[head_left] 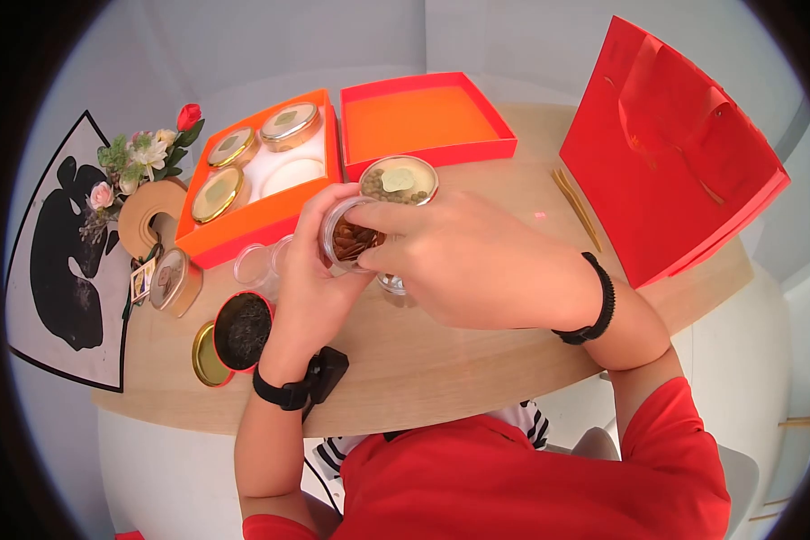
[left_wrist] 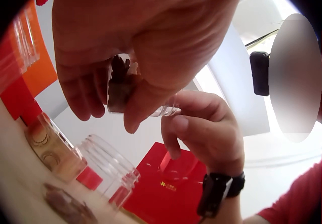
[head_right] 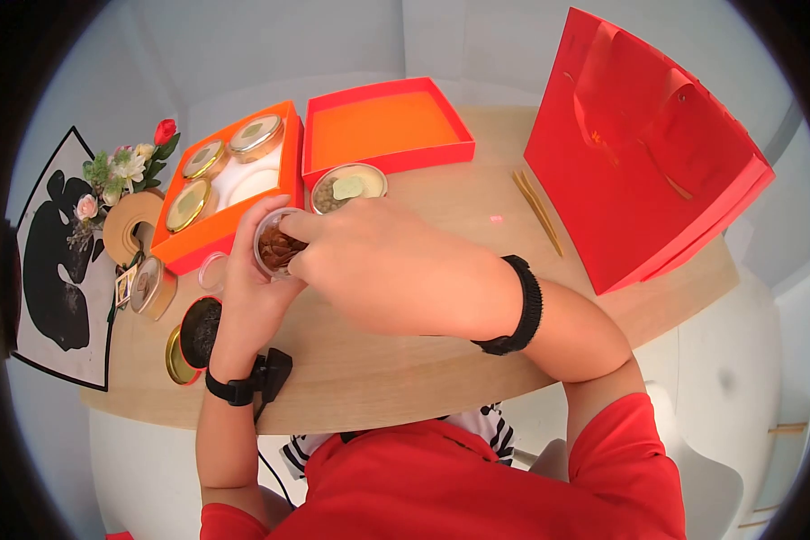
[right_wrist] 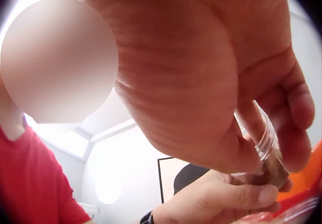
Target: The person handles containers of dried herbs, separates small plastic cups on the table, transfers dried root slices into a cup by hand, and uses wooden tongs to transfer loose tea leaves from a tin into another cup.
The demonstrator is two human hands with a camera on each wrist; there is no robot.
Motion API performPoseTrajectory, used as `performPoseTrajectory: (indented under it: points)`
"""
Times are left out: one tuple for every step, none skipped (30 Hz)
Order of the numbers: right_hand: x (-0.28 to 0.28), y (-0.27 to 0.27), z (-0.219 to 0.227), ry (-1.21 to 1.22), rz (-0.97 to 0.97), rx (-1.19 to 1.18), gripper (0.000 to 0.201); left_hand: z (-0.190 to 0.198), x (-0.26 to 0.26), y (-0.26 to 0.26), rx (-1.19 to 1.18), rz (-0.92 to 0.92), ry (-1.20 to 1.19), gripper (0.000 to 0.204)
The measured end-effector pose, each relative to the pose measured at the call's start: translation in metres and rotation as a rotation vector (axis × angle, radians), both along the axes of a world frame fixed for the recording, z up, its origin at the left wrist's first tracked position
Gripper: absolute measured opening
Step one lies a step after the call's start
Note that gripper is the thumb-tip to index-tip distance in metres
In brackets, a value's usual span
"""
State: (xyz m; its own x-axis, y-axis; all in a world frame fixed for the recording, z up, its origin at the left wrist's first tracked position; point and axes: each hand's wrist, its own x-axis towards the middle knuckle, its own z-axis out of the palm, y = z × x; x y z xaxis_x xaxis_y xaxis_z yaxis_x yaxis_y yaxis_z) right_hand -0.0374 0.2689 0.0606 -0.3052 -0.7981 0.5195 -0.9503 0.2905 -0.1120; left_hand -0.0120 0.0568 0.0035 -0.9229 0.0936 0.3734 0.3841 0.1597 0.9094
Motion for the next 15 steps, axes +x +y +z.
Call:
performPoseTrajectory:
  points:
    - [0.002, 0.000, 0.001, -0.014, -0.041, 0.083, 0.025, 0.001, 0.001, 0.000, -0.024, -0.008, -0.001, 0.077]
    - [0.003, 0.000, 0.001, -0.029, -0.082, 0.166, 0.031, 0.001, 0.001, 0.001, -0.049, -0.017, -0.001, 0.077]
    - [0.004, -0.001, -0.001, -0.032, -0.086, 0.162, 0.031, 0.001, 0.001, 0.001, -0.053, -0.021, -0.004, 0.077]
    - [0.003, -0.002, -0.005, -0.038, -0.069, 0.127, 0.031, 0.000, 0.002, 0.002, -0.035, -0.029, 0.003, 0.077]
    - [0.003, -0.003, -0.007, -0.043, -0.053, 0.091, 0.032, 0.000, 0.002, 0.002, -0.018, -0.037, 0.009, 0.078]
    - [0.003, -0.002, -0.008, -0.046, -0.057, 0.086, 0.032, 0.000, 0.002, 0.002, -0.024, -0.042, 0.006, 0.078]
    - [0.003, -0.002, -0.008, -0.050, -0.042, 0.081, 0.030, 0.000, 0.002, 0.002, -0.032, -0.047, 0.009, 0.079]
    - [0.002, -0.002, -0.009, -0.054, -0.028, 0.075, 0.029, 0.000, 0.002, 0.002, -0.041, -0.052, 0.013, 0.080]
    - [0.002, -0.003, -0.010, -0.058, -0.031, 0.070, 0.029, -0.001, 0.002, 0.002, -0.046, -0.056, 0.009, 0.080]
    - [0.001, -0.003, -0.011, -0.057, -0.031, 0.075, 0.027, -0.001, 0.002, 0.002, -0.035, -0.059, 0.000, 0.081]
    - [0.000, -0.003, -0.012, -0.055, -0.030, 0.080, 0.025, -0.002, 0.002, 0.002, -0.024, -0.061, -0.008, 0.082]
    - [0.000, -0.003, -0.013, -0.059, -0.033, 0.076, 0.025, -0.002, 0.001, 0.003, -0.029, -0.064, -0.011, 0.082]
    - [0.000, -0.003, -0.013, -0.048, -0.026, 0.063, 0.024, -0.002, 0.001, 0.003, -0.026, -0.064, 0.002, 0.083]
    - [0.000, -0.003, -0.013, -0.037, -0.018, 0.050, 0.024, -0.002, 0.001, 0.003, -0.023, -0.063, 0.015, 0.083]
    - [0.000, -0.003, -0.012, -0.038, -0.020, 0.046, 0.024, -0.002, 0.001, 0.004, -0.027, -0.065, 0.014, 0.083]
